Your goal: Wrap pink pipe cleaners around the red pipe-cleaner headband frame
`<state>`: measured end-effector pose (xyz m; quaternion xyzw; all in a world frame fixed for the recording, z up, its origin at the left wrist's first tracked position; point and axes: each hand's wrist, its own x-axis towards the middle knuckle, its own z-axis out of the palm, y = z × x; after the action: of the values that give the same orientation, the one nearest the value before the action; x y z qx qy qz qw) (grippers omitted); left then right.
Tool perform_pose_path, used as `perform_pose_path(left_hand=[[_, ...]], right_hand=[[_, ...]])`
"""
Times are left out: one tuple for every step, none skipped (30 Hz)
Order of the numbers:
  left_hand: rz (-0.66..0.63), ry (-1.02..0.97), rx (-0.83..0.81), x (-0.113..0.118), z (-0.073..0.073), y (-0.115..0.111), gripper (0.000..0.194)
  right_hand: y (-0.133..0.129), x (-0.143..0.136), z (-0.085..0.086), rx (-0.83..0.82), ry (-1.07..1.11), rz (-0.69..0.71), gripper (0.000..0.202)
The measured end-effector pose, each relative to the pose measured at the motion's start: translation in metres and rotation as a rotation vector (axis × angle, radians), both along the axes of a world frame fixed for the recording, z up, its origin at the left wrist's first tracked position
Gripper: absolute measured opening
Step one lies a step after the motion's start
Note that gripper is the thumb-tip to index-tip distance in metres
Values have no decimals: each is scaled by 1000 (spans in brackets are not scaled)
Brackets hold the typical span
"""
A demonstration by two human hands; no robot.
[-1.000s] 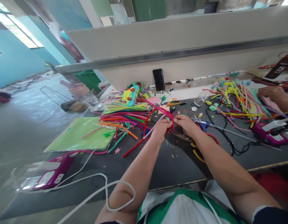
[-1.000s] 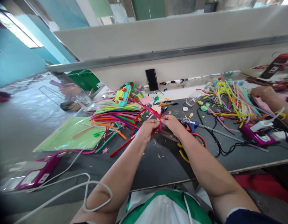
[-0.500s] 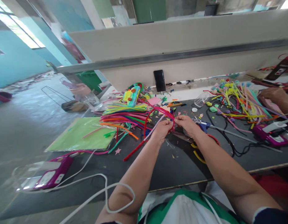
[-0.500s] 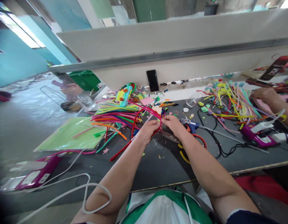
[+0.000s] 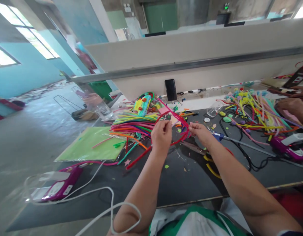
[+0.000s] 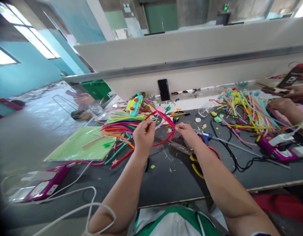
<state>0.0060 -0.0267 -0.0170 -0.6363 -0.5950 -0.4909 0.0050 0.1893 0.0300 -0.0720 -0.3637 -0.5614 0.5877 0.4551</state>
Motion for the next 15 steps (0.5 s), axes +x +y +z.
perform_pose_path(left_hand=[[54,13,33,-8,3,2,24],[112,34,64,-17,4,5,25],[173,51,81,-26,4,9,29],[209,54,59,-34,3,13,35],[219,24,9,-42,1,17,41],[189,-38,-69,-47,-2,21,46],[130,-128,-159,-52,-4,24,48],[54,-233,-247,-54,-6,26,48],[-22,-336,-322,-55,-8,28,46],[-85,-425,-371,-54,-9,29,43],[-132,-493,-399,-51,-9,29,40],[-164,-543,-412,-48,-9,28,37],[-184,-581,-414,-45,-9,26,36],[-197,-617,-412,-41,-8,24,36],[-209,-652,-415,-38,-7,21,35]], right_hand=[[0,1,0,9,-2,8,31],[0,2,0,24,-9,18,31],[-1,2,0,40,-21,31,31],[-1,3,1,55,-34,45,30],[-1,4,2,67,-45,59,30],[-1,5,3,75,-52,73,31],[-1,7,4,75,-53,88,31],[-1,9,5,71,-53,107,31],[0,11,6,63,-53,130,31],[0,13,6,54,-52,159,30],[1,15,7,42,-50,195,29],[2,17,7,25,-42,224,28],[2,19,8,-1,-24,239,27],[2,20,8,-32,4,238,28],[2,21,8,-68,37,221,30]])
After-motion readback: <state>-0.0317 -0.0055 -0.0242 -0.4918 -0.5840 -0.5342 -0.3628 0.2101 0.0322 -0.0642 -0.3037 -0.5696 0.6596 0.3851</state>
